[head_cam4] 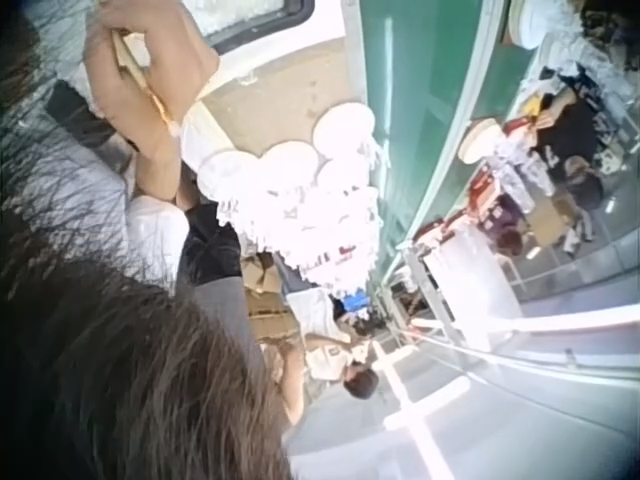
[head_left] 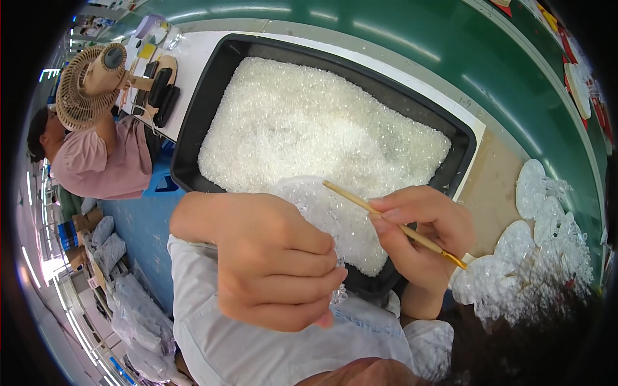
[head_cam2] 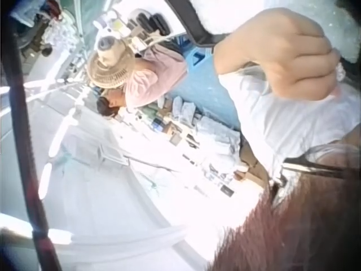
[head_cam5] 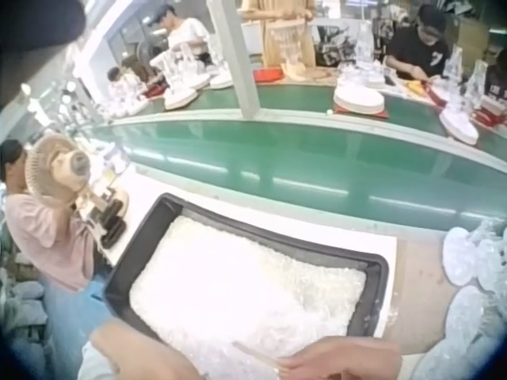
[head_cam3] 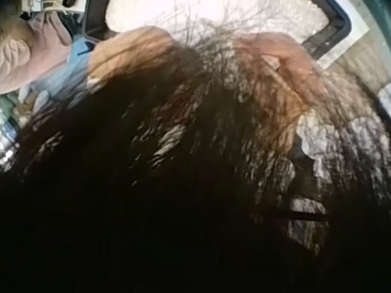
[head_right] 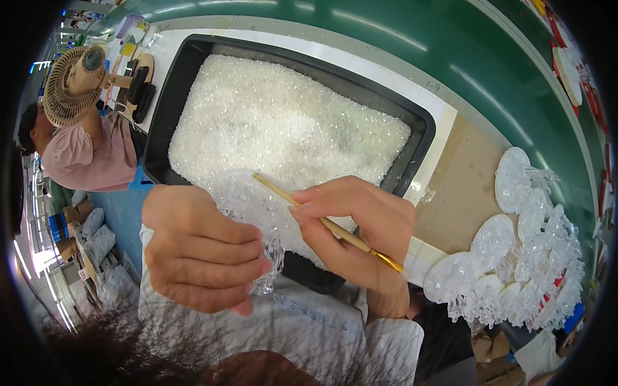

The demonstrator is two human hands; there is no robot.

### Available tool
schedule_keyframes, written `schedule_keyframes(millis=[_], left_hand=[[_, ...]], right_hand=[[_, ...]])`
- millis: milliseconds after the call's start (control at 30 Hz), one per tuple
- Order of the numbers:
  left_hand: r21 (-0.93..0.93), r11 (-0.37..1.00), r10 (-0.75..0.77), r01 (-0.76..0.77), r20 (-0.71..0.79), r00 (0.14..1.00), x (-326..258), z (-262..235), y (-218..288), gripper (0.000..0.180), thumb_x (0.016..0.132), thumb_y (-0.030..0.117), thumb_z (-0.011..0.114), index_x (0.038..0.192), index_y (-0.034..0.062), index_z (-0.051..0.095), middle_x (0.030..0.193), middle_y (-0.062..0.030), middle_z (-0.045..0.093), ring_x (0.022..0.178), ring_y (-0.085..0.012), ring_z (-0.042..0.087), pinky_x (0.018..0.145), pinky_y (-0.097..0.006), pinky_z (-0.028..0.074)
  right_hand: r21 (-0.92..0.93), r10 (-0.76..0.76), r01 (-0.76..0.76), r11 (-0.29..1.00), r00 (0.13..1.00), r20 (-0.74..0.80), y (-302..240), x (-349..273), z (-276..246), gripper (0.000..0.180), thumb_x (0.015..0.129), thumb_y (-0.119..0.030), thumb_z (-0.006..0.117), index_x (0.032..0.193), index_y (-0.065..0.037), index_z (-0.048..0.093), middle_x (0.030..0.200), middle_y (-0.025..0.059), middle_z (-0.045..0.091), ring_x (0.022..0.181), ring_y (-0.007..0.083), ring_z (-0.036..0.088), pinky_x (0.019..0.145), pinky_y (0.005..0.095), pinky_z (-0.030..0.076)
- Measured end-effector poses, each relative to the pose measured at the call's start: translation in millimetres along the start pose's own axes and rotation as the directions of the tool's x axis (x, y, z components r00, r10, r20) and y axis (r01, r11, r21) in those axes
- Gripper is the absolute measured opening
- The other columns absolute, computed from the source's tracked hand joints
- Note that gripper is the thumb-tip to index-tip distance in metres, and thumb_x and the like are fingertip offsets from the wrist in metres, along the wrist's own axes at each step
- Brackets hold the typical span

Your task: Applying decorative white beads to clear plastic lighting fixture components using a wooden applicator stick.

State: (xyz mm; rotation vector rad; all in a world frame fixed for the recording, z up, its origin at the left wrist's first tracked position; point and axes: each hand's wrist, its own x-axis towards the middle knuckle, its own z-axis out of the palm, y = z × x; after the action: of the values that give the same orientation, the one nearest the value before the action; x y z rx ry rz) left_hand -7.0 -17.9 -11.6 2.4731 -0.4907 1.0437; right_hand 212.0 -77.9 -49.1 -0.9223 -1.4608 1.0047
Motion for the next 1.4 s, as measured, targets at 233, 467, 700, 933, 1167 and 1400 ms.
schedule_keyframes(millis=[233, 467, 700, 933, 1167, 1400], left_hand=[[0.002, 0.998, 0.056, -0.056, -0.018, 0.998, 2.3, 4.5, -4.7, 0.025, 0.091, 0.008, 0.073, 0.073, -0.0054, 0.061, 0.072, -0.0204, 0.067, 0.056, -0.0242, 0.064, 0.051, -0.034, 0.052], [0.065, 0.997, -0.034, 0.031, 0.047, 0.998, 2.0, -1.8, -2.5, 0.026, 0.092, 0.014, 0.076, 0.081, -0.0053, 0.063, 0.077, -0.0194, 0.071, 0.062, -0.0253, 0.070, 0.056, -0.036, 0.060], [0.055, 0.998, 0.023, -0.026, 0.052, 0.998, 2.8, 5.2, -6.0, 0.024, 0.091, 0.009, 0.073, 0.075, -0.0049, 0.062, 0.075, -0.0210, 0.069, 0.060, -0.0269, 0.067, 0.055, -0.036, 0.056], [0.099, 0.990, -0.099, 0.099, -0.006, 0.995, 3.1, -2.9, -7.1, 0.026, 0.095, 0.016, 0.073, 0.082, -0.0035, 0.062, 0.078, -0.0206, 0.072, 0.061, -0.0262, 0.072, 0.054, -0.036, 0.061], [0.117, 0.972, -0.198, 0.206, -0.079, 0.977, -4.1, -35.8, -17.9, 0.028, 0.102, 0.022, 0.064, 0.089, -0.0025, 0.058, 0.082, -0.0223, 0.072, 0.064, -0.0275, 0.073, 0.056, -0.038, 0.064], [0.098, 0.980, -0.169, 0.175, -0.059, 0.984, -5.2, -37.8, -12.3, 0.025, 0.102, 0.019, 0.062, 0.088, -0.0011, 0.057, 0.082, -0.0217, 0.073, 0.064, -0.0273, 0.074, 0.055, -0.037, 0.064]], right_hand=[[0.070, 0.158, -0.164, 0.984, 0.984, 0.081, -9.4, 20.0, 1.8, 0.018, 0.076, 0.013, 0.075, 0.088, 0.001, 0.070, 0.091, 0.0174, 0.075, 0.082, 0.0223, 0.073, 0.072, 0.0294, 0.056], [0.003, 0.084, -0.084, 0.996, 0.994, -0.067, 3.5, 22.1, 8.1, 0.017, 0.079, 0.012, 0.074, 0.092, 0.000, 0.070, 0.093, 0.0157, 0.075, 0.087, 0.0215, 0.072, 0.074, 0.0295, 0.056], [0.108, -0.181, 0.174, 0.979, 0.982, 0.061, 11.7, 21.9, 6.5, 0.020, 0.081, 0.012, 0.072, 0.096, -0.001, 0.071, 0.089, 0.0136, 0.074, 0.080, 0.0198, 0.071, 0.075, 0.0287, 0.056], [-0.043, 0.051, -0.059, 0.997, 0.985, -0.166, 10.3, 14.4, 5.1, 0.036, 0.090, 0.005, 0.065, 0.125, 0.004, 0.063, 0.091, 0.0116, 0.075, 0.079, 0.0152, 0.070, 0.070, 0.0275, 0.056], [0.134, 0.092, -0.050, 0.990, 0.939, -0.331, 14.5, 11.4, 2.5, 0.039, 0.096, -0.003, 0.059, 0.134, 0.007, 0.056, 0.118, 0.0221, 0.069, 0.080, 0.0132, 0.066, 0.072, 0.0267, 0.057], [-0.001, -0.207, 0.224, 0.975, 0.899, -0.385, 24.6, -10.1, -1.2, 0.027, 0.083, 0.014, 0.066, 0.107, 0.002, 0.064, 0.112, 0.0227, 0.065, 0.085, 0.0227, 0.069, 0.075, 0.0304, 0.059]])
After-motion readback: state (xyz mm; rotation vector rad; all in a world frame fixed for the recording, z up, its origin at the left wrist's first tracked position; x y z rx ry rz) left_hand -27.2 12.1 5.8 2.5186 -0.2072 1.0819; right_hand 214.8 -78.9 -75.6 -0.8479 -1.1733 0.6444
